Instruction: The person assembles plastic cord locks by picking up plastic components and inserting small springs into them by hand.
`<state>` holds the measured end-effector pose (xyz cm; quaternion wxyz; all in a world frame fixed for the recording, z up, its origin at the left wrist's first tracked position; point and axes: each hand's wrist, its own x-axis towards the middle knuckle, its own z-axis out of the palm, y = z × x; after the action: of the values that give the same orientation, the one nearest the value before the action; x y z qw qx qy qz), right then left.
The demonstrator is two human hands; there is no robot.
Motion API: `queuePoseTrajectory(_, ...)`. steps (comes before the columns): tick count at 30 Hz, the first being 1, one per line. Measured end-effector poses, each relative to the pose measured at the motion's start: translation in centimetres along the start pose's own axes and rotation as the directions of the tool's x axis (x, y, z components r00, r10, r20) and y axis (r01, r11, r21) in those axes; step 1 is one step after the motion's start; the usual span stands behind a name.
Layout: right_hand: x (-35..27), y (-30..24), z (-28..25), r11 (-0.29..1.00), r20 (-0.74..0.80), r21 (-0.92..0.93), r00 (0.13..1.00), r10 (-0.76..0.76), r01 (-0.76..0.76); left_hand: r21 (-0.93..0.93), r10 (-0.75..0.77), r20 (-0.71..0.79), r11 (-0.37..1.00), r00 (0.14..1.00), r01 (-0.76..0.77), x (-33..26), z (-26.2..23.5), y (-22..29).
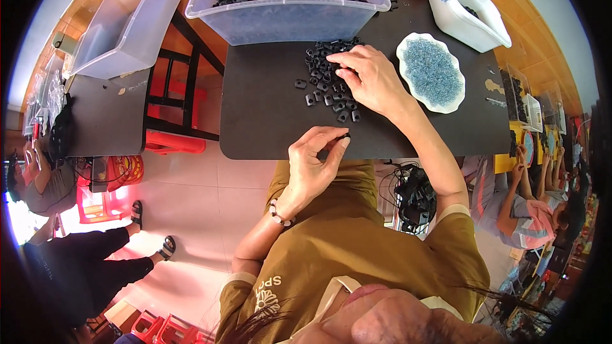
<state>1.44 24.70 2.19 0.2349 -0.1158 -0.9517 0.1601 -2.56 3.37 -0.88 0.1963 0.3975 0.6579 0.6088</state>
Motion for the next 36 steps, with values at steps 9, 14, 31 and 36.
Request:
queuePoseTrajectory(9, 0.2, 0.0, 0.6, 0.998, -0.004, -0.063, 1.0, -0.025, 0.024, -0.01, -0.011, 0.004, 1.0, 1.0, 0.012, -0.1, 0.0, -0.1)
queuePoseTrajectory(14, -0.2, -0.6, -2.6, 0.963, -0.023, 0.235, 0.989, 0.144, -0.135, 0.004, -0.012, 0.015, 1.0, 1.0, 0.012, -0.1, -0.2, 0.0)
queuePoseTrajectory(31, 8.3, 22.2, -8.3, 0.83, -0.049, -0.208, 0.853, 0.52, -0.517, -0.219, -0.107, -0.051, 0.971, 0.993, 0.093, -1.0, -0.3, 0.3)
queuePoseTrajectory(36, 8.6, 22.0, -7.2, 0.87, -0.108, -0.082, 0.872, 0.478, -0.487, -0.26, -0.107, -0.068, 0.962, 0.992, 0.086, -1.1, 0.0, -0.1)
